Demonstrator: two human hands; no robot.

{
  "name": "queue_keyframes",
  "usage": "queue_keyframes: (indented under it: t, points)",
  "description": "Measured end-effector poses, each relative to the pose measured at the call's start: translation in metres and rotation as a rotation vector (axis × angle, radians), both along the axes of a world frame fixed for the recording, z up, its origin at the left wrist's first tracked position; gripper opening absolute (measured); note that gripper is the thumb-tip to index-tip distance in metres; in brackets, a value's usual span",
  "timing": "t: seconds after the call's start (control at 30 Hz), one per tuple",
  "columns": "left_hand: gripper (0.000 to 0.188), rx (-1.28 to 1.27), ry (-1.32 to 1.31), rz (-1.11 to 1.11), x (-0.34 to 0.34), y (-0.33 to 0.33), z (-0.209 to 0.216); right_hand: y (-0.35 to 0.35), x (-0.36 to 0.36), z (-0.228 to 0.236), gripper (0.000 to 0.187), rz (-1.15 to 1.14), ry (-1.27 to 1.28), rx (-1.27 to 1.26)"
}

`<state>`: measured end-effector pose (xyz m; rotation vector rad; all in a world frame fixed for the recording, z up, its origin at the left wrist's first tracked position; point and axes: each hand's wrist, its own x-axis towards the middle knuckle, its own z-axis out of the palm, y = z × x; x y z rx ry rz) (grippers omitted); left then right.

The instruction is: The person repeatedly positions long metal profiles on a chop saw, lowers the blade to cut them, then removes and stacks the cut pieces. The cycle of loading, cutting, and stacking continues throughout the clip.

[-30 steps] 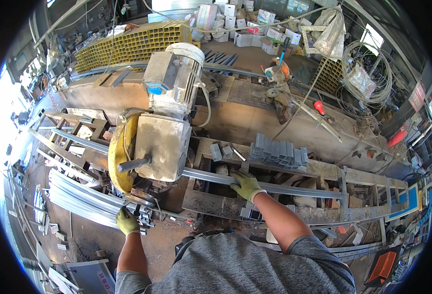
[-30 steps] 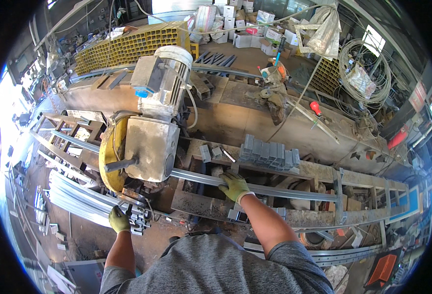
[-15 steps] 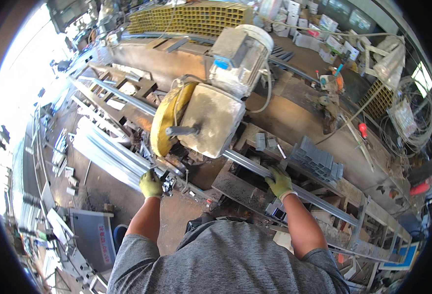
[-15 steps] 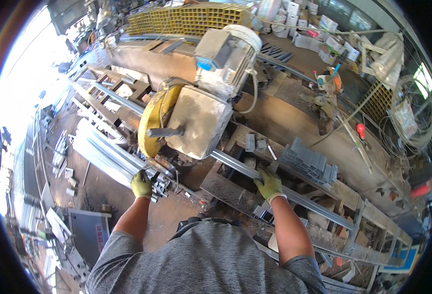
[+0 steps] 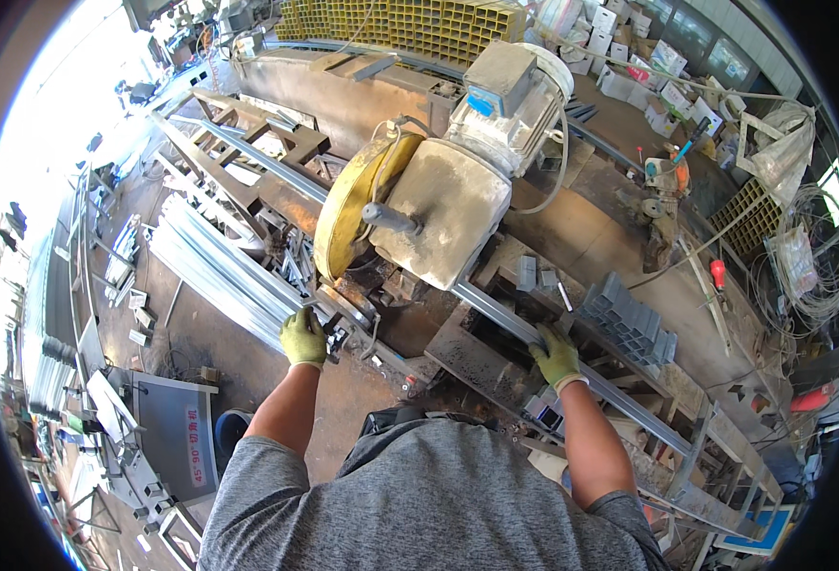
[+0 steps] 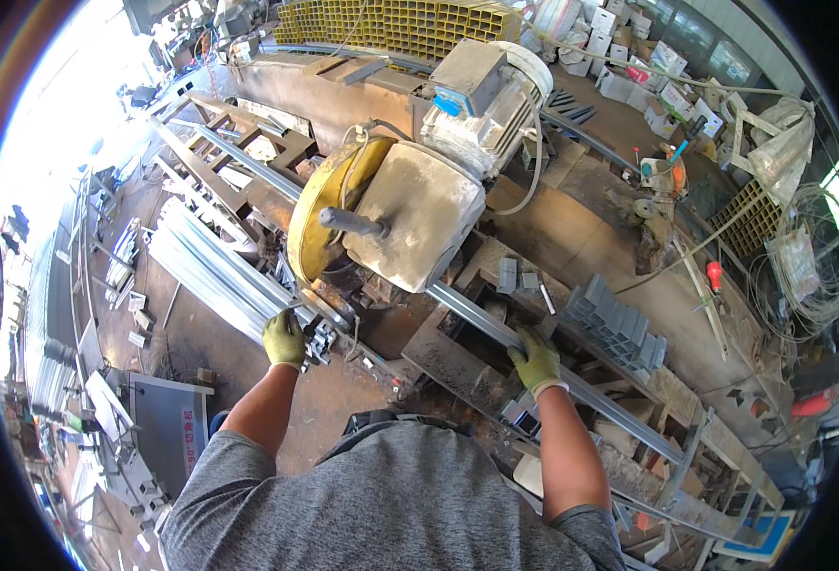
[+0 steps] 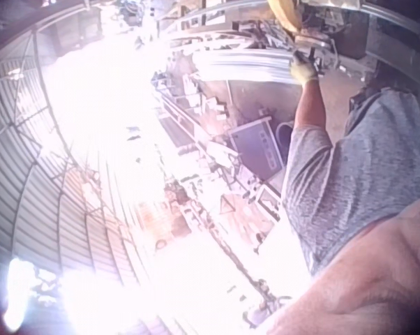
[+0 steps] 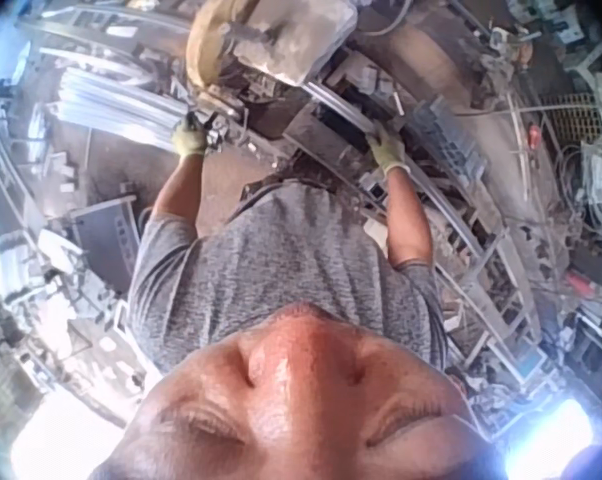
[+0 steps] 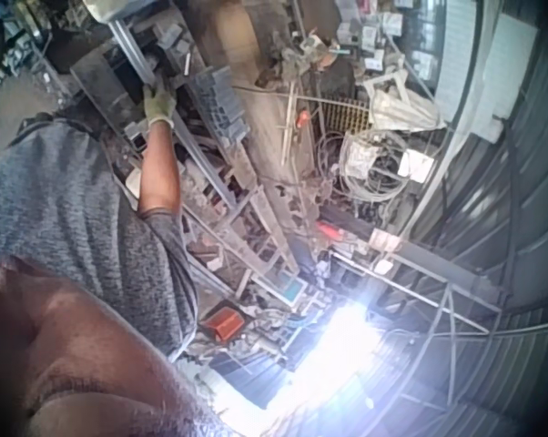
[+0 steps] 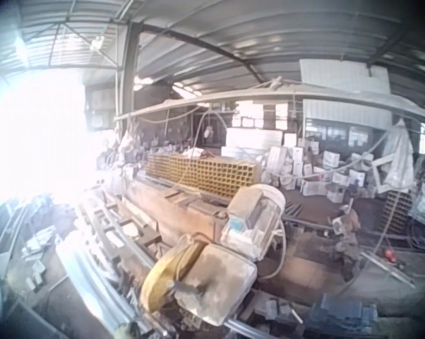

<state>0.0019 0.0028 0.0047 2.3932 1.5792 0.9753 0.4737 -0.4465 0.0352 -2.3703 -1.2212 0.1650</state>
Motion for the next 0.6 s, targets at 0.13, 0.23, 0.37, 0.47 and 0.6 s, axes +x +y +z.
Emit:
queue_keyframes:
  t: [0.13,0.23,0.37,0.47,0.6]
  points:
    - [0.026,-0.096,0.022,0.0,-0.001,-0.002,0.003,0.0,-0.002,-0.003,0.069,-0.035,-0.002,-0.059]
    - [0.028,-0.096,0.0,-0.022,-0.001,-0.002,0.006,0.001,-0.003,-0.002,0.069,-0.048,0.011,-0.058]
    - [0.033,-0.091,-0.031,-0.049,-0.003,0.0,0.005,0.004,-0.007,-0.001,0.07,-0.027,0.002,-0.03]
    - [0.035,-0.104,-0.114,-0.102,-0.007,-0.002,0.005,0.007,-0.008,0.002,0.069,-0.016,0.012,-0.04]
    - [0.044,-0.099,-0.153,-0.106,-0.009,-0.016,0.003,0.009,-0.009,0.008,0.069,-0.041,0.061,-0.111]
